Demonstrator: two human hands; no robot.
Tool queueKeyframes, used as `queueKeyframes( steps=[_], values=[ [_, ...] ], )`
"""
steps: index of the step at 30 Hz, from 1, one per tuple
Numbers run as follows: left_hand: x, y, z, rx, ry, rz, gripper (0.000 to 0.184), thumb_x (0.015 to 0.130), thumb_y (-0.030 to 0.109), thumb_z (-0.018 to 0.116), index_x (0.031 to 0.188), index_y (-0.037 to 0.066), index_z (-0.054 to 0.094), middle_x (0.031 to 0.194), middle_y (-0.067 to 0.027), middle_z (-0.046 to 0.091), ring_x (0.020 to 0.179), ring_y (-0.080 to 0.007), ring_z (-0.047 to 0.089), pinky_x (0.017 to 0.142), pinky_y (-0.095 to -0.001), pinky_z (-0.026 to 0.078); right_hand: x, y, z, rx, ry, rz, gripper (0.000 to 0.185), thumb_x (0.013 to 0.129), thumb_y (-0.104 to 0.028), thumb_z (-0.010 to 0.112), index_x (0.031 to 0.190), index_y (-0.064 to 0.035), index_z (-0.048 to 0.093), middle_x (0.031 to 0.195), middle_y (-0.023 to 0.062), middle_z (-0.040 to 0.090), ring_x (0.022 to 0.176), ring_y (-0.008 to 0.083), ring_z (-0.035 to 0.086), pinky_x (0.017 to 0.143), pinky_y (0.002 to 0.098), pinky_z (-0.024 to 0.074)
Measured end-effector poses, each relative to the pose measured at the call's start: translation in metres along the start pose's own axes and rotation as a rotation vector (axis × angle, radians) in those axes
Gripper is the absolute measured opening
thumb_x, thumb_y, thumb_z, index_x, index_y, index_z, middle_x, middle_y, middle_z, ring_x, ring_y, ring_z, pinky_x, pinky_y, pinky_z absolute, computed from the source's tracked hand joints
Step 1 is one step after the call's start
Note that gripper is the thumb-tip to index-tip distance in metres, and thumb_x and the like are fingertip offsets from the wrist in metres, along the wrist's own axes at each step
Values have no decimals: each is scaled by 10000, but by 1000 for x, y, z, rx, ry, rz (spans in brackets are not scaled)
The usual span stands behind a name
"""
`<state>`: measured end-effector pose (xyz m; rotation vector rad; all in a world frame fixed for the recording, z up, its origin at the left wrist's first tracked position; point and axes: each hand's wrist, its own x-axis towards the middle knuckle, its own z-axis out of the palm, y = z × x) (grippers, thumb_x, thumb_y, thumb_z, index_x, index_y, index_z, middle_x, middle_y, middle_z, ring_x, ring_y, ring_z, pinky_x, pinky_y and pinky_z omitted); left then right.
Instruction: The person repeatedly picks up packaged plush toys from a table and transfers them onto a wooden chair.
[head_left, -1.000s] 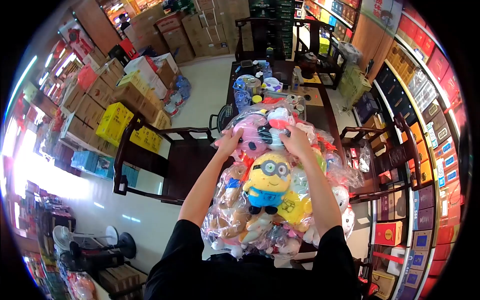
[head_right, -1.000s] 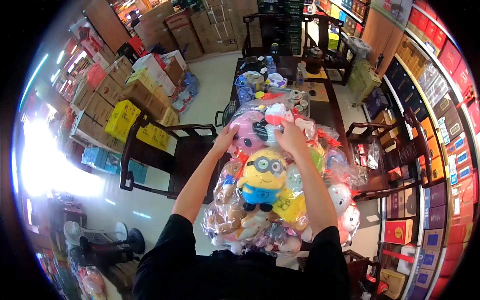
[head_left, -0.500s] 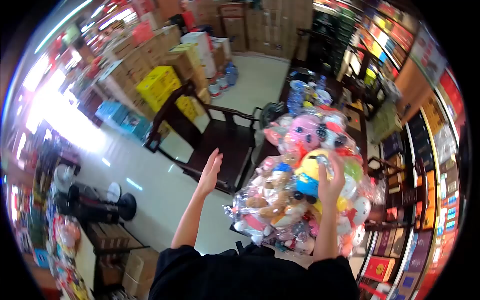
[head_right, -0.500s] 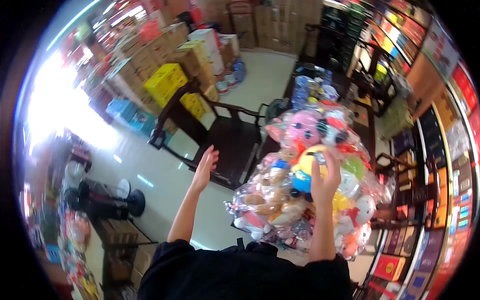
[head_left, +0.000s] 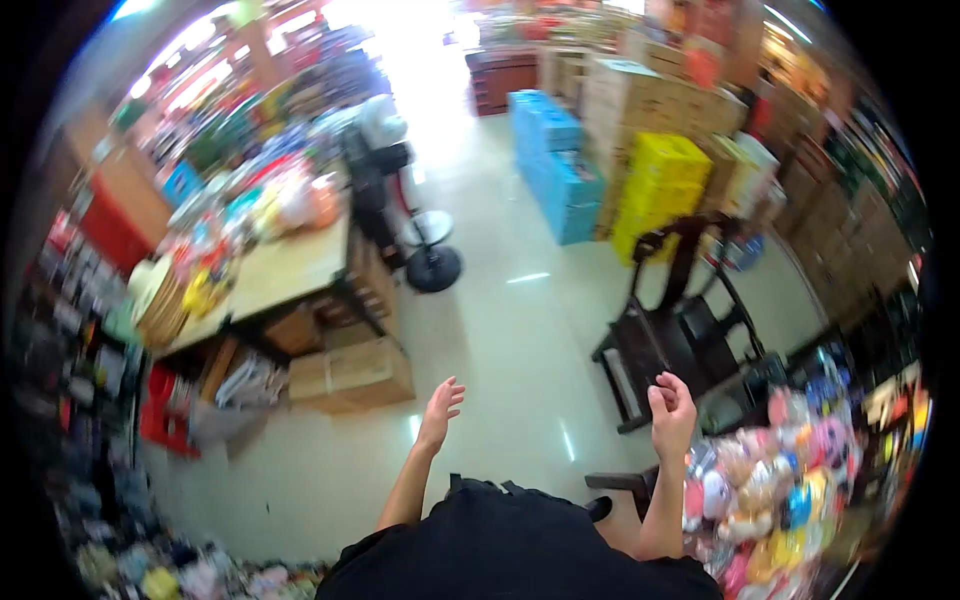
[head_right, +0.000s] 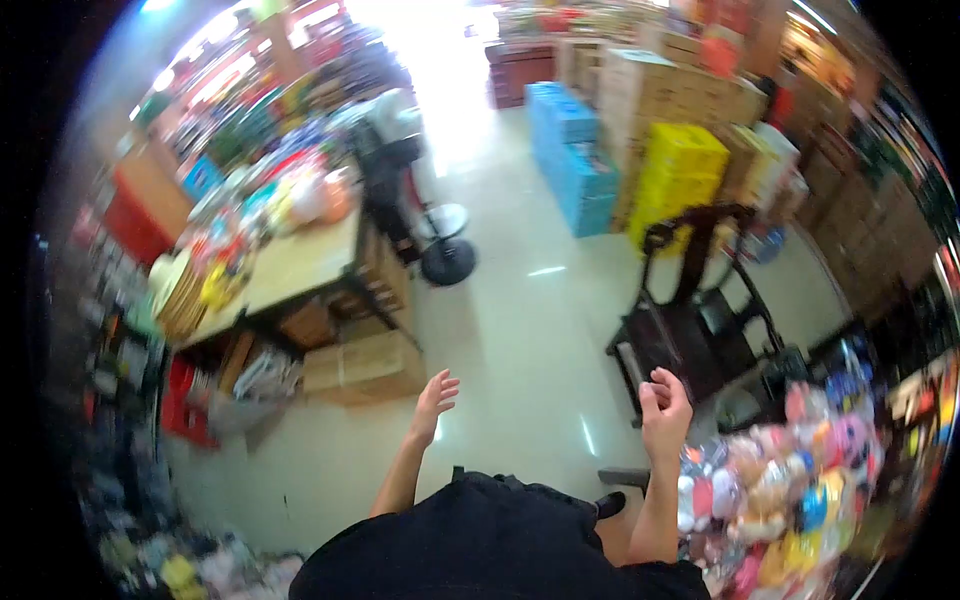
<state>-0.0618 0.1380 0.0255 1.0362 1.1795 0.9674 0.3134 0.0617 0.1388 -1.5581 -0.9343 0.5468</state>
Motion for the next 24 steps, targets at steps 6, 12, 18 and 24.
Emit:
queueKeyframes(
  steps=[6, 12, 18, 24],
  values=[
    [-74, -7, -153, -115, 394, 18, 678, 940, 557, 345, 1374, 37, 366, 1269, -146, 503, 1160, -263, 479, 962, -396, 385, -12, -60, 205, -79, -564, -111, 503, 794, -156, 664, 1232, 32, 503, 1136, 152, 599, 933, 210, 599, 803, 317, 491],
    [-141, -25, -237, -258, 772, -43, 669, 940, 553, 354, 1359, 31, 380, 1266, -144, 505, 1138, -247, 491, 937, -386, 397, -55, -80, 353, -144, -940, -166, 572, 776, -185, 691, 1261, 31, 477, 1156, 155, 583, 905, 212, 599, 784, 326, 492],
    [-147, -39, -311, -364, 955, -35, 666, 943, 544, 360, 1363, 27, 374, 1254, -152, 518, 1135, -255, 496, 949, -401, 393, -87, -99, 501, -143, -1166, -322, 591, 770, -177, 699, 1269, 30, 460, 1169, 145, 566, 877, 198, 599, 750, 315, 502],
    [-102, -25, -435, -323, 1011, -79, 659, 955, 527, 339, 1368, 15, 361, 1279, -152, 505, 1175, -258, 480, 969, -414, 382, -125, -101, 671, -86, -1292, -336, 588, 769, -201, 704, 1261, 18, 468, 1158, 156, 564, 868, 220, 599, 769, 322, 492]
  ],
)
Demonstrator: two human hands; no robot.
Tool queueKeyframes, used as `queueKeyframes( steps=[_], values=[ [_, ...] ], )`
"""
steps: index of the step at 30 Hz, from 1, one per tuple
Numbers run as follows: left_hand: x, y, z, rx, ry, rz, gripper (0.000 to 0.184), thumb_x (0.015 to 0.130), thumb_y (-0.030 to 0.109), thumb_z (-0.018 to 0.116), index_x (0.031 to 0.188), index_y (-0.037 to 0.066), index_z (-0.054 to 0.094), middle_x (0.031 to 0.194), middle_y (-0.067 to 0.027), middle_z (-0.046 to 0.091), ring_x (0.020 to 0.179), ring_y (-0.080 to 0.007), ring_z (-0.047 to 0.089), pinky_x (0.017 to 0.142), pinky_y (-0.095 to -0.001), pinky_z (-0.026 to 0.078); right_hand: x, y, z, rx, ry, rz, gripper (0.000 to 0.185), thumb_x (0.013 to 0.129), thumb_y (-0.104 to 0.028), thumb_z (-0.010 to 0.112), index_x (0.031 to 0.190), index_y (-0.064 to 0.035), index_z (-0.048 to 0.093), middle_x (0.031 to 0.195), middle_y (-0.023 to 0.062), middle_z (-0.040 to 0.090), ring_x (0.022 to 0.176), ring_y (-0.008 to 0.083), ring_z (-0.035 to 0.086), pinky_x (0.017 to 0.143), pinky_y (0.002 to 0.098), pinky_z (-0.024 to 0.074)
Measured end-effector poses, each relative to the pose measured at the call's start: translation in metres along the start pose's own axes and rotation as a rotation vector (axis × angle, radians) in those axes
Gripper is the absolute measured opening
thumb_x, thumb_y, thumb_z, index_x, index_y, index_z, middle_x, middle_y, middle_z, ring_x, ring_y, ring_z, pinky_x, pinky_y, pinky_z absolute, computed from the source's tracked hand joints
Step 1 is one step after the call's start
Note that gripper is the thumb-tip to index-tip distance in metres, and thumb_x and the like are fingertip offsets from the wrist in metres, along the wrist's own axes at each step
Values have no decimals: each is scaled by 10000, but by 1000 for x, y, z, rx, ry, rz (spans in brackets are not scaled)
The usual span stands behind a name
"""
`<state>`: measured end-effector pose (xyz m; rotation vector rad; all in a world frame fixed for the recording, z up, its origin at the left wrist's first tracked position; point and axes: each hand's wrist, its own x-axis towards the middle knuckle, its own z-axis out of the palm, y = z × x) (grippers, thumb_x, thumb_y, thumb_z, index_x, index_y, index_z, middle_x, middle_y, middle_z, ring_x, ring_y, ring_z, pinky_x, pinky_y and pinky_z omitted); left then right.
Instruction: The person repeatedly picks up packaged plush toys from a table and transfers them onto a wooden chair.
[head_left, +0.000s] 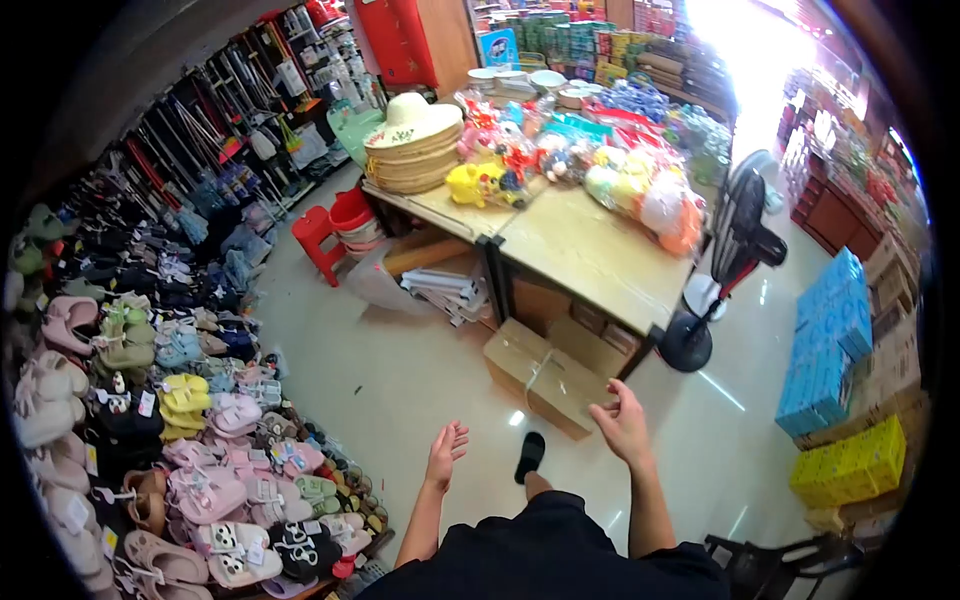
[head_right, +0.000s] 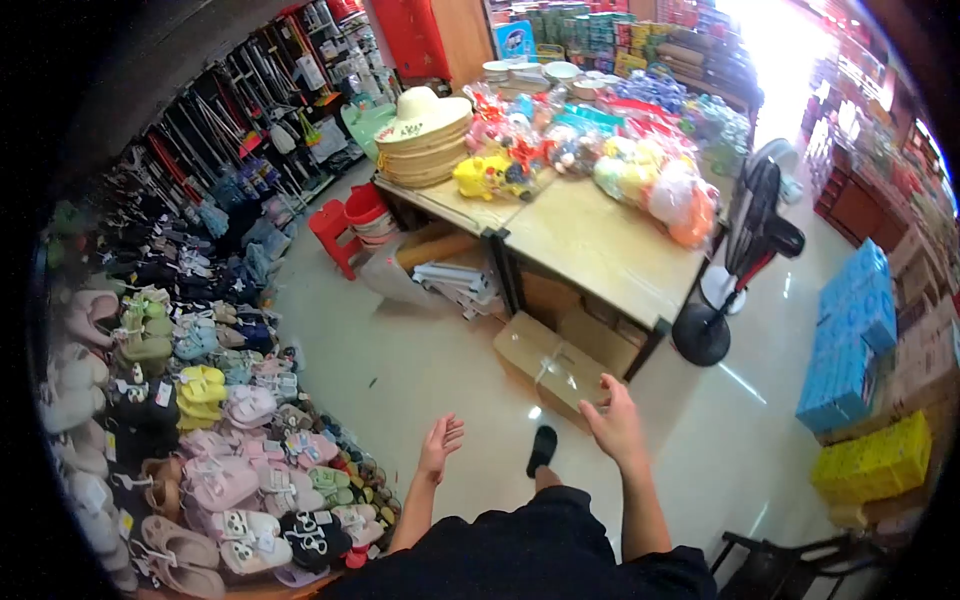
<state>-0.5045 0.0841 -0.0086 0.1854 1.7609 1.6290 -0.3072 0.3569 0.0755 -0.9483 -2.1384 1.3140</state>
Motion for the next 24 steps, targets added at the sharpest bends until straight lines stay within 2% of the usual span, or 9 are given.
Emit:
queueKeyframes(
  steps=[4, 5, 8, 9, 13, 15, 18, 21, 24],
  values=[
    [84, 62, -8, 47, -19, 75, 645, 946, 519, 381, 1355, 20, 384, 1271, -148, 511, 1164, -250, 485, 966, -405, 383, 98, -22, 36, 77, 1, -90, 550, 790, -128, 694, 1258, 34, 456, 1144, 139, 568, 786, 146, 595, 716, 277, 510],
    [106, 82, -10, 85, -16, 103, 624, 954, 501, 379, 1355, 23, 385, 1267, -138, 514, 1162, -239, 485, 963, -399, 384, 121, -33, 41, 100, -25, -45, 560, 788, -145, 700, 1260, 31, 456, 1152, 143, 564, 818, 164, 591, 738, 286, 506],
    [149, 123, -18, 86, 20, 134, 604, 957, 485, 388, 1353, 29, 387, 1258, -128, 520, 1160, -228, 484, 960, -389, 382, 176, -61, 53, -19, -54, -124, 573, 787, -159, 701, 1265, 30, 449, 1165, 149, 561, 866, 183, 579, 774, 296, 497],
    [165, 136, -21, 68, 31, 145, 605, 955, 486, 393, 1352, 29, 388, 1256, -128, 521, 1160, -229, 483, 960, -387, 381, 192, -70, 56, 0, -106, -89, 616, 775, -218, 706, 1267, 41, 440, 1166, 183, 556, 926, 261, 582, 838, 345, 477],
    [228, 159, -36, 78, 50, 130, 611, 947, 482, 416, 1351, 25, 391, 1270, -138, 514, 1177, -241, 474, 970, -392, 371, 252, -91, 77, 13, -191, -41, 642, 774, -243, 704, 1279, 41, 428, 1224, 197, 539, 973, 278, 577, 869, 352, 466],
    [262, 168, -43, 91, 54, 106, 612, 942, 476, 432, 1349, 21, 392, 1279, -146, 509, 1188, -249, 468, 978, -394, 364, 280, -92, 93, 31, -204, -12, 646, 775, -248, 701, 1280, 44, 425, 1232, 197, 537, 988, 277, 575, 875, 356, 463],
    [336, 174, -54, 182, 13, 184, 608, 937, 459, 455, 1345, 11, 393, 1295, -156, 499, 1209, -246, 454, 996, -406, 347, 325, -86, 127, 69, -204, 57, 662, 778, -251, 698, 1292, 48, 408, 1233, 206, 539, 959, 263, 595, 861, 352, 473],
    [410, 212, -57, 199, -76, 226, 564, 938, 408, 493, 1328, 9, 412, 1273, -150, 511, 1204, -228, 454, 1007, -371, 340, 376, -75, 179, 100, -199, 107, 686, 782, -260, 698, 1310, 45, 384, 1219, 216, 545, 916, 248, 621, 831, 344, 488],
    [500, 244, -65, 122, -152, 316, 489, 935, 320, 544, 1279, -16, 461, 1215, -76, 526, 1131, -147, 477, 972, -291, 373, 433, -77, 232, 162, -256, 235, 693, 783, -260, 701, 1314, 46, 378, 1217, 213, 547, 931, 240, 622, 829, 343, 491]
  ],
)
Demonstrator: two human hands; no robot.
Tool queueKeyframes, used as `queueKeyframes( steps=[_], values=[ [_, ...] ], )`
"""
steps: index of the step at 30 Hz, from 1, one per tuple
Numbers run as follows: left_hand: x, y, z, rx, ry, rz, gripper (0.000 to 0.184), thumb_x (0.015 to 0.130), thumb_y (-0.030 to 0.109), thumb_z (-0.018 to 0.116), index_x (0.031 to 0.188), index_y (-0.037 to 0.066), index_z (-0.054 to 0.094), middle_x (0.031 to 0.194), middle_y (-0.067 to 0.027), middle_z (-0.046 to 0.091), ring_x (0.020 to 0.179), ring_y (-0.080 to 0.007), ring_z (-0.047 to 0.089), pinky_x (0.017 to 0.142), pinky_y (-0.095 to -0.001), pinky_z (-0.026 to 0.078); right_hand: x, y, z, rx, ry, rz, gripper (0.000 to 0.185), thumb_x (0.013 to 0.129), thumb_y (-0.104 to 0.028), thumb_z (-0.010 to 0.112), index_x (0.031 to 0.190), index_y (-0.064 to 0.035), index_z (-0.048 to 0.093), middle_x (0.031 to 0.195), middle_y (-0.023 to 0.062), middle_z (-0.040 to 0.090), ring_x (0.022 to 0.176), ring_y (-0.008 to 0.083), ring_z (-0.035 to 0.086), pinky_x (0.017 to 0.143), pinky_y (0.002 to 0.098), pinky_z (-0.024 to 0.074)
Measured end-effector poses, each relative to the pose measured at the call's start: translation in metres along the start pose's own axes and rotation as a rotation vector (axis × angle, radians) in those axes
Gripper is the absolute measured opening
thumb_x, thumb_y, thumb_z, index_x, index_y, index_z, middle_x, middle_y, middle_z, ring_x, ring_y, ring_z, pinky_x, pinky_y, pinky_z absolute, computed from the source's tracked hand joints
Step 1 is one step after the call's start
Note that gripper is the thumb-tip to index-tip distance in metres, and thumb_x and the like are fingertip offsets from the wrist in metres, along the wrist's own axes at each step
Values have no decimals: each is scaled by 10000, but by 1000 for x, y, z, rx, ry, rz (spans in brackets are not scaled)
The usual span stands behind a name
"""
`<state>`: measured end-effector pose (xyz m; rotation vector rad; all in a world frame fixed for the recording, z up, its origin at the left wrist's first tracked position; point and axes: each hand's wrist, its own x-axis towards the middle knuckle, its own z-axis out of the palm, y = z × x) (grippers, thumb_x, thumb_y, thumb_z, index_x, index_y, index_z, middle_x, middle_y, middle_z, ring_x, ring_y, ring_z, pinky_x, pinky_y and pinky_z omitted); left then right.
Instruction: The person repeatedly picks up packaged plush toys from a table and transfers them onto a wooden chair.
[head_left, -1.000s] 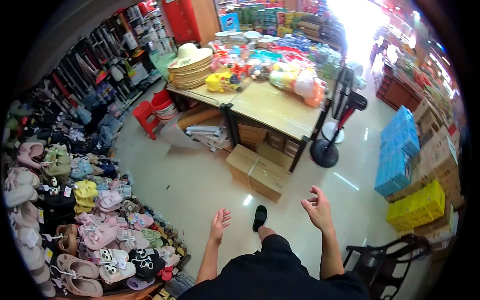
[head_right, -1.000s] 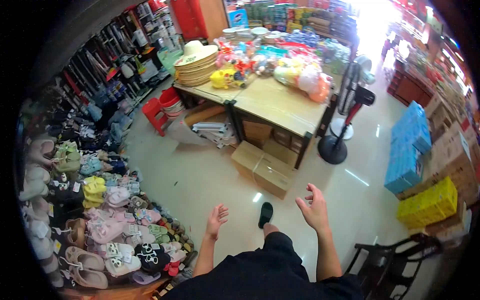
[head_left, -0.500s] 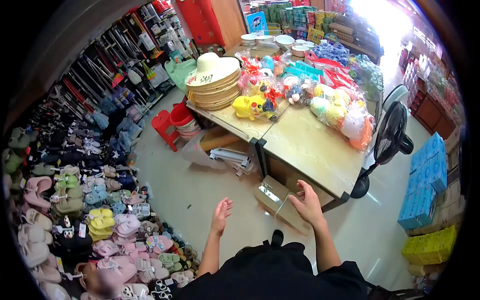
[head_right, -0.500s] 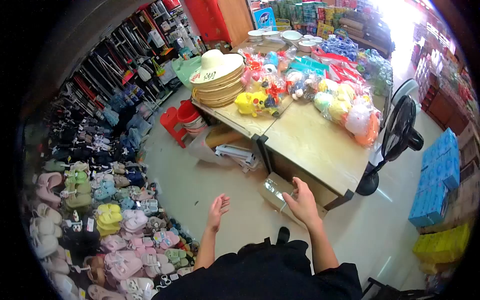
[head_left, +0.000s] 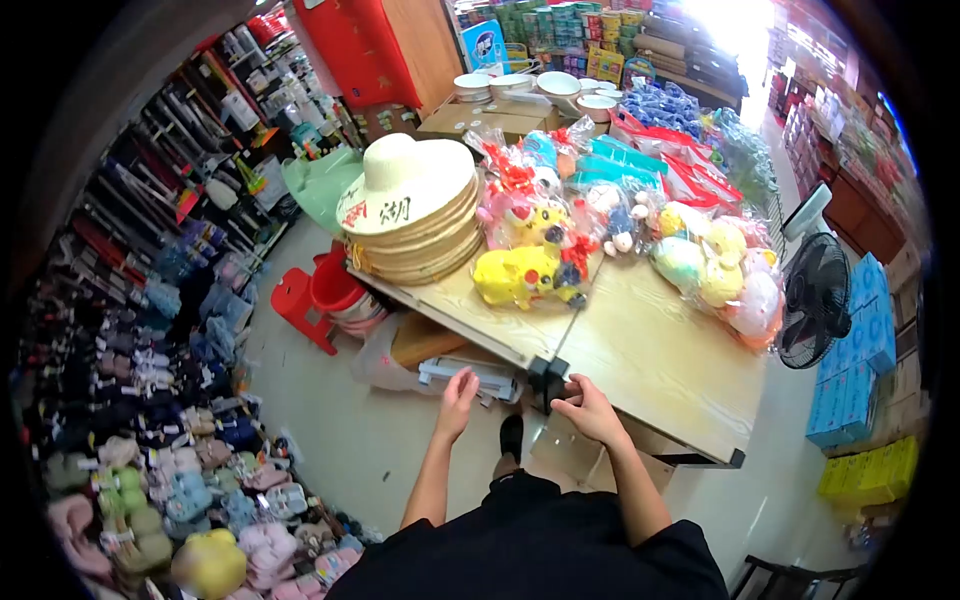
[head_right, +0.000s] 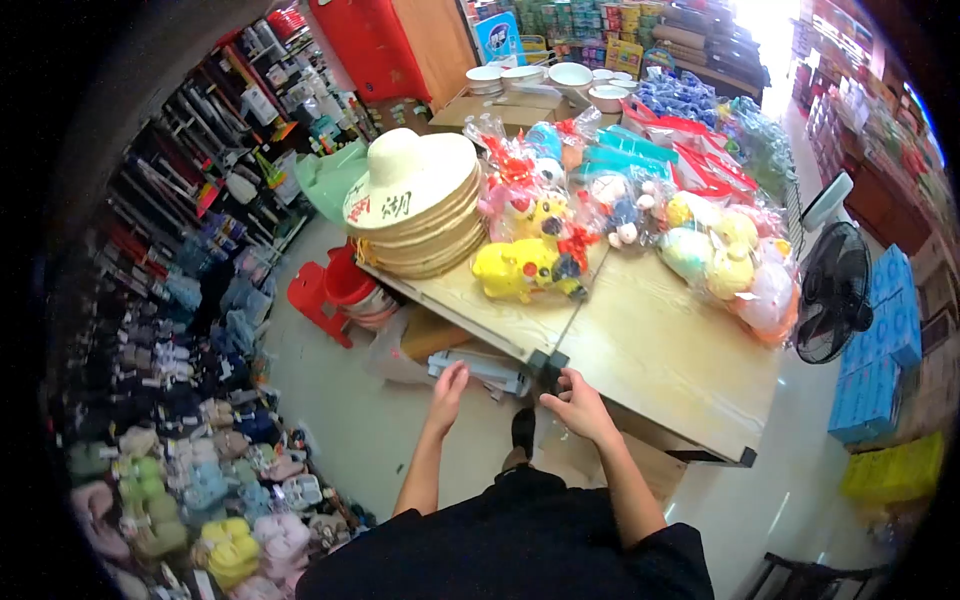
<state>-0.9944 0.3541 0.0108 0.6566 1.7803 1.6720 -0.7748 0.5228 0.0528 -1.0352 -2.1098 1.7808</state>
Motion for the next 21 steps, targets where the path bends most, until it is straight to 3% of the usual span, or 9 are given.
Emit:
queueKeyframes(
  steps=[4, 5, 8, 9, 12, 13, 16, 17, 21],
  values=[
    [110, 5, -30, 274, -126, 43, 581, 879, 343, 611, 1277, -48, 447, 1197, -153, 543, 1133, -226, 504, 966, -321, 385, 74, -44, 32, -13, -3, 58, 668, 802, -233, 700, 1304, 70, 379, 1194, 207, 549, 958, 207, 615, 829, 318, 493],
    [131, 16, -30, 359, -168, 70, 664, 832, 374, 651, 1282, -61, 429, 1221, -210, 519, 1165, -303, 486, 997, -360, 367, 92, -49, 40, 87, 15, 83, 672, 808, -244, 692, 1310, 70, 377, 1205, 213, 545, 989, 208, 602, 840, 317, 488],
    [184, 43, -25, 673, -250, 225, 682, 809, 353, 677, 1300, -37, 411, 1306, -212, 450, 1226, -315, 422, 1036, -384, 326, 153, -41, 56, 135, 91, 239, 674, 812, -237, 686, 1319, 74, 368, 1203, 205, 548, 1019, 202, 585, 856, 316, 479],
    [205, 39, -24, 683, -283, 258, 766, 759, 375, 715, 1313, -39, 385, 1343, -249, 390, 1268, -368, 363, 1060, -420, 293, 177, -18, 63, 123, 114, 246, 686, 812, -222, 685, 1344, 50, 347, 1195, 184, 557, 1040, 195, 573, 838, 320, 481],
    [251, 42, -16, 799, -334, 431, 807, 743, 380, 730, 1325, -39, 360, 1358, -251, 367, 1291, -380, 327, 1073, -430, 274, 219, 1, 84, 562, 267, 292, 645, 808, -209, 686, 1326, 15, 375, 1145, 141, 581, 998, 179, 580, 792, 321, 488],
    [265, 42, -14, 800, -350, 448, 846, 714, 385, 750, 1334, -32, 353, 1377, -254, 346, 1308, -392, 299, 1085, -443, 253, 229, 6, 88, 669, 319, 328, 538, 812, -180, 674, 1258, -15, 423, 1068, 89, 592, 938, 163, 581, 733, 314, 490],
    [292, 39, -9, 888, -365, 448, 873, 688, 374, 770, 1339, -29, 351, 1390, -253, 333, 1319, -393, 283, 1089, -447, 247, 253, 21, 95, 766, 408, 402, 525, 804, -170, 661, 1243, -15, 417, 1089, 104, 579, 916, 173, 576, 706, 306, 480],
    [299, 36, -9, 883, -405, 432, 879, 677, 364, 779, 1341, -23, 353, 1392, -250, 336, 1318, -390, 290, 1087, -444, 253, 259, 24, 98, 825, 438, 424, 436, 804, -148, 652, 1170, -34, 444, 997, 58, 564, 841, 143, 561, 667, 291, 469],
    [322, 17, -5, 663, -522, 399, 855, 644, 305, 806, 1329, 1, 393, 1380, -225, 370, 1288, -372, 347, 1065, -425, 297, 270, 38, 103, 1049, 478, 374, 271, 831, -81, 599, 1062, -40, 465, 858, 48, 556, 767, 153, 580, 599, 271, 482]
  ],
)
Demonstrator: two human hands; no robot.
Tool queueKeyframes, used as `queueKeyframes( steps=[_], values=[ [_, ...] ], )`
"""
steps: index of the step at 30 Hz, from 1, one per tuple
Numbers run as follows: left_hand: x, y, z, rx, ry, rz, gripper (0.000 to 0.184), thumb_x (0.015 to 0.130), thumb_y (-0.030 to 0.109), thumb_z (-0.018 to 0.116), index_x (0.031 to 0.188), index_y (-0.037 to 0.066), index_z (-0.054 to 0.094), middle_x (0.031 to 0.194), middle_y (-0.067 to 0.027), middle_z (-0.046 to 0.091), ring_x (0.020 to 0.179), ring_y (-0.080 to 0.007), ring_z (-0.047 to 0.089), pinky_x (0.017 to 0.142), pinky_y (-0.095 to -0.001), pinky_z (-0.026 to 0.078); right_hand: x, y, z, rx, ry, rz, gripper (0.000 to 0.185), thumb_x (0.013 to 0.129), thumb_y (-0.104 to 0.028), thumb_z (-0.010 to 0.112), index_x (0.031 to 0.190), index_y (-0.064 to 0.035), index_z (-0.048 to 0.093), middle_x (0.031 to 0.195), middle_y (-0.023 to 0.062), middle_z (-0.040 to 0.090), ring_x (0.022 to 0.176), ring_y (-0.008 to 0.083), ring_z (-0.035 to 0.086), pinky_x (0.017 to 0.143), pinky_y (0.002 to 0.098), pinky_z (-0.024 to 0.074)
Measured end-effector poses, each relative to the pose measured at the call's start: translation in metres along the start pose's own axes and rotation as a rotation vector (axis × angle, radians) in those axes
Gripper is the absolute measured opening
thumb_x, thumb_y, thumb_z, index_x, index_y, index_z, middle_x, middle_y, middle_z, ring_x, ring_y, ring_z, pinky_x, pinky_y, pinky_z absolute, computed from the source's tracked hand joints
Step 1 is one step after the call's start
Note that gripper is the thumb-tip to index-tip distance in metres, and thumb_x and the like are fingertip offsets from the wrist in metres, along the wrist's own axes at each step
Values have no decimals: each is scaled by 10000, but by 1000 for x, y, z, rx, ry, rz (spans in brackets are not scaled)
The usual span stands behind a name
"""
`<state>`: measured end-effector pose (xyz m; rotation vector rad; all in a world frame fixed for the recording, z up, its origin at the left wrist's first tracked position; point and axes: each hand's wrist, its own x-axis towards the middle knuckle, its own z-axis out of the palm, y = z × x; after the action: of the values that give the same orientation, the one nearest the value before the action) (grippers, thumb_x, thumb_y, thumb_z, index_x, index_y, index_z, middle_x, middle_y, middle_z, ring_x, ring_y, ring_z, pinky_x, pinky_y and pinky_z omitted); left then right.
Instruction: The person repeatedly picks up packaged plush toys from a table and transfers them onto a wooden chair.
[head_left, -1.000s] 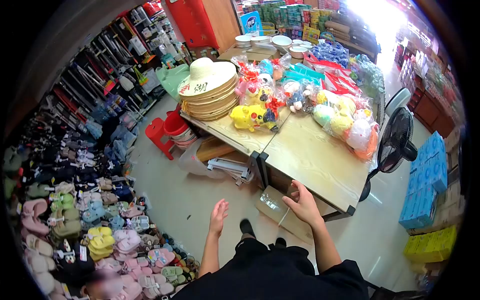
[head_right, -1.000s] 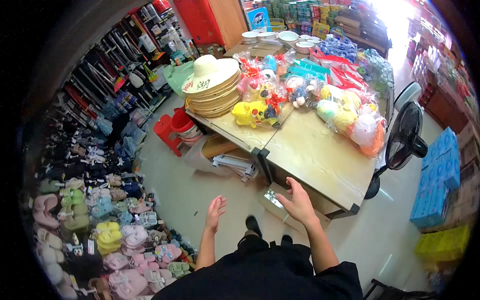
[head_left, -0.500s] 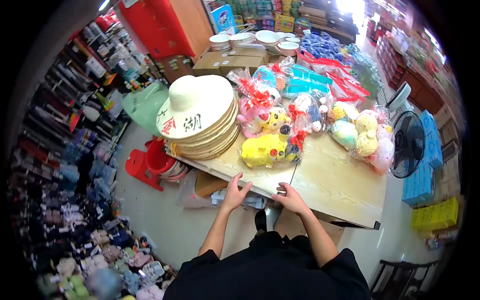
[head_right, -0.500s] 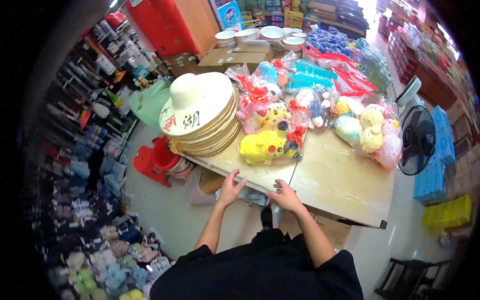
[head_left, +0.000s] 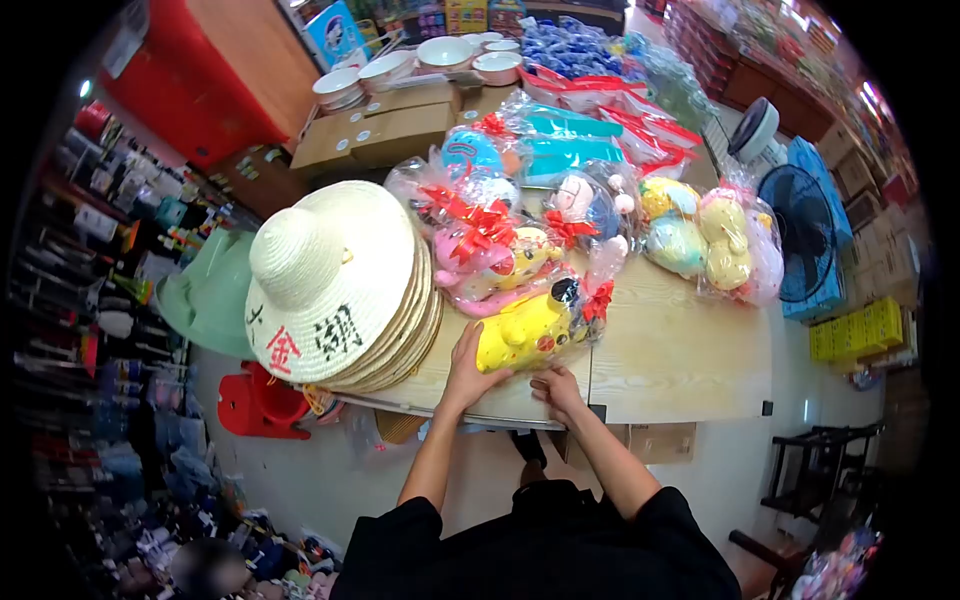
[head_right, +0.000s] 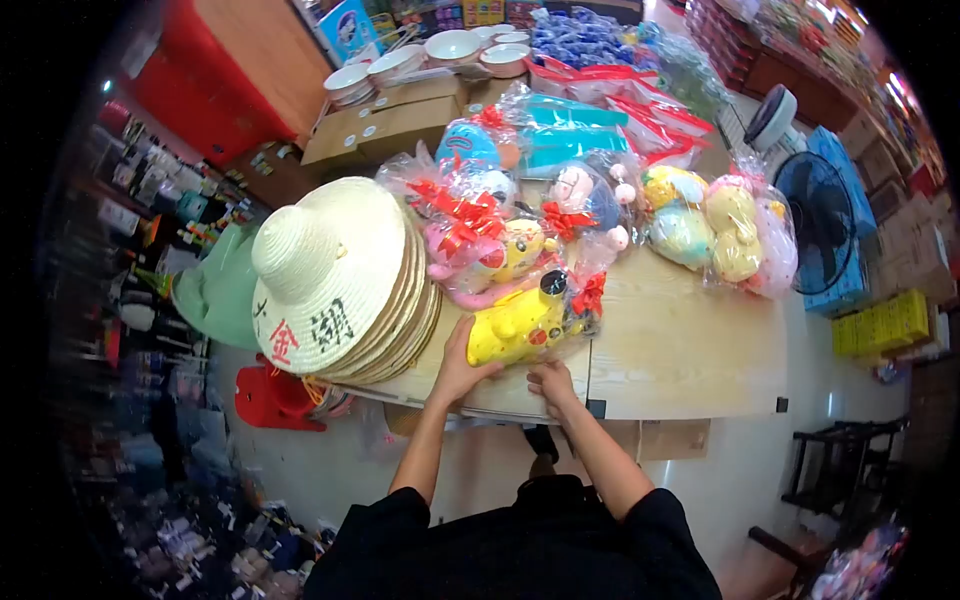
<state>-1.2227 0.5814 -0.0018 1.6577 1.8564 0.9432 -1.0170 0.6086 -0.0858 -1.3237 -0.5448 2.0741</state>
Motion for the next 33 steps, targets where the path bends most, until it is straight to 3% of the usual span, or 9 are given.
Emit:
queueKeyframes(
  steps=[5, 10, 16, 24, 27, 31, 33],
  values=[
    [-8, -17, 11, -157, 63, -15, 701, 658, 203, 795, 1251, 0, 483, 1300, -194, 458, 1211, -327, 445, 1031, -386, 351, -19, -7, 10, 7, 89, -8, 202, 828, -83, 590, 1005, -67, 493, 824, 25, 551, 775, 142, 575, 600, 258, 475],
    [-31, -4, 21, -309, 88, -106, 591, 693, 148, 773, 1202, -18, 523, 1246, -163, 495, 1167, -277, 480, 1012, -352, 367, -45, -8, -12, -92, 65, -50, 354, 810, -122, 633, 1141, -60, 523, 1072, 33, 584, 901, 118, 567, 733, 269, 467],
    [-60, 28, 52, -384, 22, -102, 526, 738, 116, 739, 1188, -53, 524, 1227, -167, 514, 1152, -259, 491, 1005, -342, 369, -88, 0, -38, -116, 72, -177, 414, 809, -87, 627, 1204, -36, 514, 1082, 41, 585, 884, 116, 563, 712, 262, 463],
    [-129, 137, 105, -461, -51, 52, 466, 814, 70, 674, 1230, -45, 497, 1258, -145, 517, 1161, -215, 487, 1000, -335, 378, -193, 9, -128, 22, 210, -536, 344, 772, -10, 651, 1106, -11, 566, 991, 63, 616, 829, 122, 583, 694, 256, 480],
    [-166, 185, 141, -951, -204, -86, 480, 827, 23, 638, 1268, -37, 457, 1256, -142, 521, 1155, -202, 502, 986, -337, 402, -249, 13, -179, 23, 309, -629, 302, 768, -11, 657, 1062, -12, 588, 927, 60, 630, 827, 119, 590, 709, 259, 485],
    [-222, 265, 191, -1247, -331, -38, 462, 862, -8, 550, 1301, -28, 406, 1257, -140, 521, 1146, -229, 524, 955, -374, 446, -358, 4, -245, 13, 427, -855, 207, 767, -11, 662, 968, -6, 614, 892, 47, 638, 831, 103, 591, 733, 252, 487],
    [-247, 300, 215, -1329, -460, -70, 461, 871, 2, 526, 1314, -8, 396, 1270, -136, 513, 1151, -260, 526, 966, -405, 443, -406, 7, -275, 160, 462, -891, 210, 770, -5, 662, 971, -9, 605, 897, 35, 627, 829, 101, 590, 746, 245, 486]
  ],
)
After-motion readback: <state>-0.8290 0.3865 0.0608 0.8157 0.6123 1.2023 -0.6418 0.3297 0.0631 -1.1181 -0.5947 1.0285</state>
